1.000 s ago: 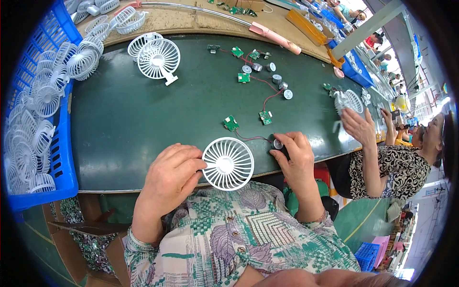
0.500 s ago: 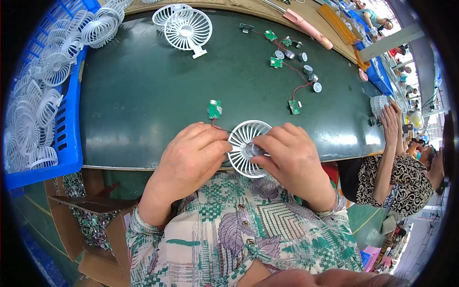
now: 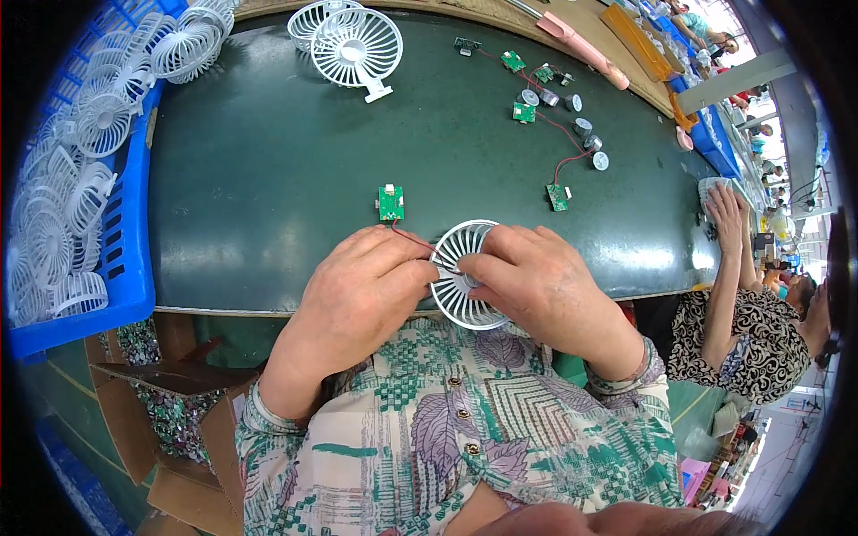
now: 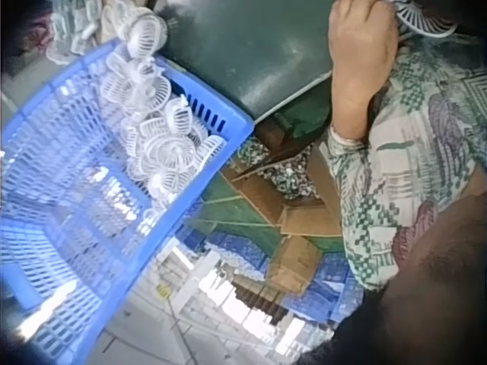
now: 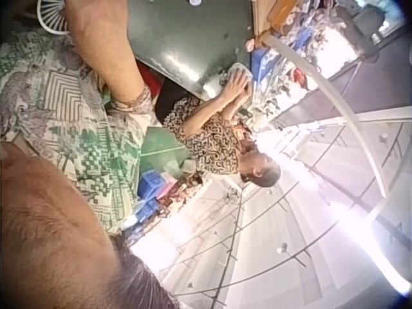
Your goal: Assembling handheld electric fans by fitting motors and circuit boards into plastic housings on a production line.
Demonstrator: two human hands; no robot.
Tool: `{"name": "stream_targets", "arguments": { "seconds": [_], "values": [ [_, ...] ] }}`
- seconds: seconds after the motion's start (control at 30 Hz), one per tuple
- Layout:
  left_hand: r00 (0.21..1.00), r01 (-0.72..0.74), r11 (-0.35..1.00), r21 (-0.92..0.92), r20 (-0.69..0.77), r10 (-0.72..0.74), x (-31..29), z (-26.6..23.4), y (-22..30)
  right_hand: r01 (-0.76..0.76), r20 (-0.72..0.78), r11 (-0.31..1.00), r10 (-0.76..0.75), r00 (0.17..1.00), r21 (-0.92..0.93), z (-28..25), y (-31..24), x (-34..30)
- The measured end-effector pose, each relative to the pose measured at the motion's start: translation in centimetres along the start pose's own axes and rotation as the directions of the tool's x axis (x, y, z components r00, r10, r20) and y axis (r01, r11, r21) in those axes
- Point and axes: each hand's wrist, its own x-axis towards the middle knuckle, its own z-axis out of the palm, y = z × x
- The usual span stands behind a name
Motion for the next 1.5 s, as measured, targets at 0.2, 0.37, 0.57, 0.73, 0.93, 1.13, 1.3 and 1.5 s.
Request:
{"name": "stream_targets", "arguments": {
  "seconds": [0.2, 0.37, 0.57, 0.73, 0.93, 1.13, 1.3, 1.5],
  "values": [
    [0.999, -0.032, 0.998, 0.048, 0.007, 0.032, -0.1, -0.3, 0.0, -0.013, -0.100, 0.997, 0.020, 0.995, 0.073, -0.1, -0.5, -0.8],
    [1.000, 0.029, 0.999, 0.021, -0.005, -0.029, 0.0, -0.2, 0.3, 0.126, -0.198, 0.992, -0.124, 0.972, -0.005, 2.9, 0.6, -3.8],
    [0.958, 0.097, 0.971, 0.220, -0.286, -0.031, 1.1, -2.7, -0.2, 0.159, -0.399, 0.984, -0.176, 0.900, -0.076, 5.4, 1.3, -4.0],
    [0.981, 0.186, 0.761, 0.622, -0.163, -0.106, 6.4, -5.8, -4.1, 0.157, -0.516, 0.980, -0.073, 0.854, 0.121, 5.1, 2.0, -4.6],
    [0.927, 0.212, 0.643, 0.736, 0.058, -0.371, 7.4, -6.3, -8.5, -0.176, -0.769, 0.972, 0.232, 0.596, 0.157, 2.1, 6.3, -9.3],
    [0.962, 0.088, 0.784, 0.615, 0.151, -0.226, 5.4, -5.5, -5.2, -0.538, -0.735, 0.821, 0.484, 0.475, 0.193, 0.1, 12.9, -14.6],
    [0.984, 0.056, 0.892, 0.450, 0.129, -0.126, 2.4, -3.5, -1.2, -0.695, -0.715, 0.687, 0.375, 0.590, -0.213, -1.0, 14.3, -13.0],
    [0.977, 0.165, 0.953, 0.252, -0.175, -0.123, 0.4, -0.1, 1.3, -0.347, -0.548, 0.905, 0.165, 0.820, -0.247, -3.9, 13.3, -2.7]
  ]
}}
